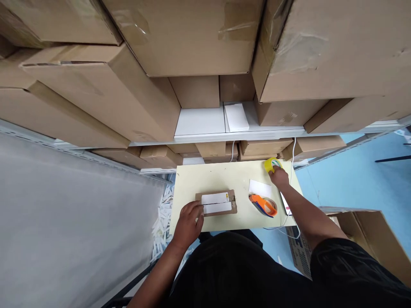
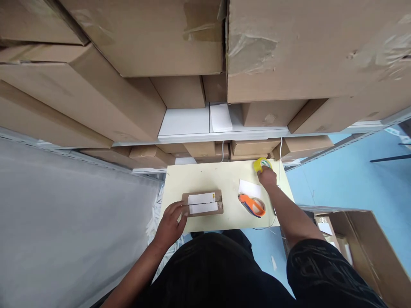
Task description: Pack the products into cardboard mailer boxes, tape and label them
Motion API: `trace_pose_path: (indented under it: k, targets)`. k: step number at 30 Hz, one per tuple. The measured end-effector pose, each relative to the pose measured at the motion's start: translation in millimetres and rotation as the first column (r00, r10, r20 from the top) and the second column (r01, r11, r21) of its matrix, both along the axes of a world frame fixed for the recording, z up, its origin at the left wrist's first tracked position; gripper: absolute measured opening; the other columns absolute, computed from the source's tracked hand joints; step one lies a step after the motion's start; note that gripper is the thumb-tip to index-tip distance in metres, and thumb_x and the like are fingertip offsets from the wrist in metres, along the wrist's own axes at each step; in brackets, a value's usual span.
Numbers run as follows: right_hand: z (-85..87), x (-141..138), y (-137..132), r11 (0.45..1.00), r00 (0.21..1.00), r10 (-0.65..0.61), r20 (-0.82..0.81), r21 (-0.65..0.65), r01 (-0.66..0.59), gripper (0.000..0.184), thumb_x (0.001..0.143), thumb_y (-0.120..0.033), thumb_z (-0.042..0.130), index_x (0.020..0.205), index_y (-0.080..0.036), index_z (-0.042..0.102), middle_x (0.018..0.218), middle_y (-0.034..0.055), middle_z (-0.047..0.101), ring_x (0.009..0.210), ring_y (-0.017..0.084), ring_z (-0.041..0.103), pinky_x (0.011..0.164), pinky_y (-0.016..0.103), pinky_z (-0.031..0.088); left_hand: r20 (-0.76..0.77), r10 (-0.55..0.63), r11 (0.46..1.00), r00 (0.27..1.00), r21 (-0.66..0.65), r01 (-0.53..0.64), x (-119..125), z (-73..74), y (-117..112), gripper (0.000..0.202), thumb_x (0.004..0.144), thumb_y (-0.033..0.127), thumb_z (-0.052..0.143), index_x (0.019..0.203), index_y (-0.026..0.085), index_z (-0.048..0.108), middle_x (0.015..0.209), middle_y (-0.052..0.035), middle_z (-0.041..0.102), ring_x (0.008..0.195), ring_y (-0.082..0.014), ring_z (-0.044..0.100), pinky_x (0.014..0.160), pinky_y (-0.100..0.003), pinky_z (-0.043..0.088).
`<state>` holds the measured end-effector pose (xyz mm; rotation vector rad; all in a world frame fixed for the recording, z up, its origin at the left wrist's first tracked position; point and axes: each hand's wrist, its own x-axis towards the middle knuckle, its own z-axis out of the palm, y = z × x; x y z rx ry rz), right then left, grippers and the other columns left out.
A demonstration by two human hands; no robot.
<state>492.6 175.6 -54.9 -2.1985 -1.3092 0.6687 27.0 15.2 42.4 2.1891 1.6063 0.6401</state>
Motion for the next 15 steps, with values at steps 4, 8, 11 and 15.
trace_pose_path:
  k: [4, 8, 11, 15]
  targets:
    - [40.5, -23.4, -51.4, 0.999, 0.961, 0.002, -0.278, 0.048, 0.012, 0.019, 0.076, -0.035, 0.058, 0.090, -0.022, 0.061, 0.083, 0.0040, 0.067, 0.080, 0.023, 0.061, 0.072, 0.034, 0.046, 0.133, -0.020, 0.997, 0.991, -0.067, 0.029, 6.8, 7.9, 11.6, 0.024, 0.099, 0.028, 0.051, 0.117, 0.024, 0.066, 0.123, -0.0081, 0.070, 0.120, -0.0250, 0.064, 0.107, -0.045, 0.054]
    - [85.1, -83.8, -104.8, 0.988, 0.820, 0.074, -0.568, 0.156, 0.018, 0.024, 0.077, -0.039, 0.059, 0.095, -0.024, 0.059, 0.086, 0.0008, 0.065, 0.084, 0.022, 0.060, 0.071, 0.030, 0.048, 0.268, 0.003, 0.977, 0.964, -0.207, 0.055, 23.3, 28.3, 33.0, 0.026, 0.100, 0.034, 0.052, 0.118, 0.023, 0.067, 0.120, -0.0076, 0.071, 0.114, -0.0238, 0.068, 0.102, -0.043, 0.057]
    - [111.3, -132.1, -131.1, 0.977, 0.736, 0.196, -0.647, 0.190, -0.093, 0.024, 0.081, -0.041, 0.060, 0.098, -0.025, 0.057, 0.086, -0.0012, 0.062, 0.079, 0.020, 0.057, 0.069, 0.029, 0.047, 0.361, 0.027, 0.962, 0.932, -0.263, 0.074, 38.9, 49.8, 50.7, 0.037, 0.099, 0.042, 0.054, 0.130, 0.022, 0.064, 0.137, -0.0104, 0.065, 0.120, -0.0254, 0.066, 0.102, -0.043, 0.057]
    - [135.0, -172.2, -149.9, 0.922, 0.721, 0.385, -0.576, 0.214, -0.322, 0.023, 0.078, -0.038, 0.065, 0.094, -0.025, 0.055, 0.081, -0.0025, 0.055, 0.073, 0.018, 0.051, 0.065, 0.028, 0.043, 0.464, 0.019, 0.923, 0.885, -0.348, 0.163, 49.9, 72.9, 59.1, 0.049, 0.101, 0.049, 0.052, 0.140, 0.022, 0.060, 0.145, -0.0110, 0.062, 0.120, -0.0256, 0.067, 0.098, -0.040, 0.059]
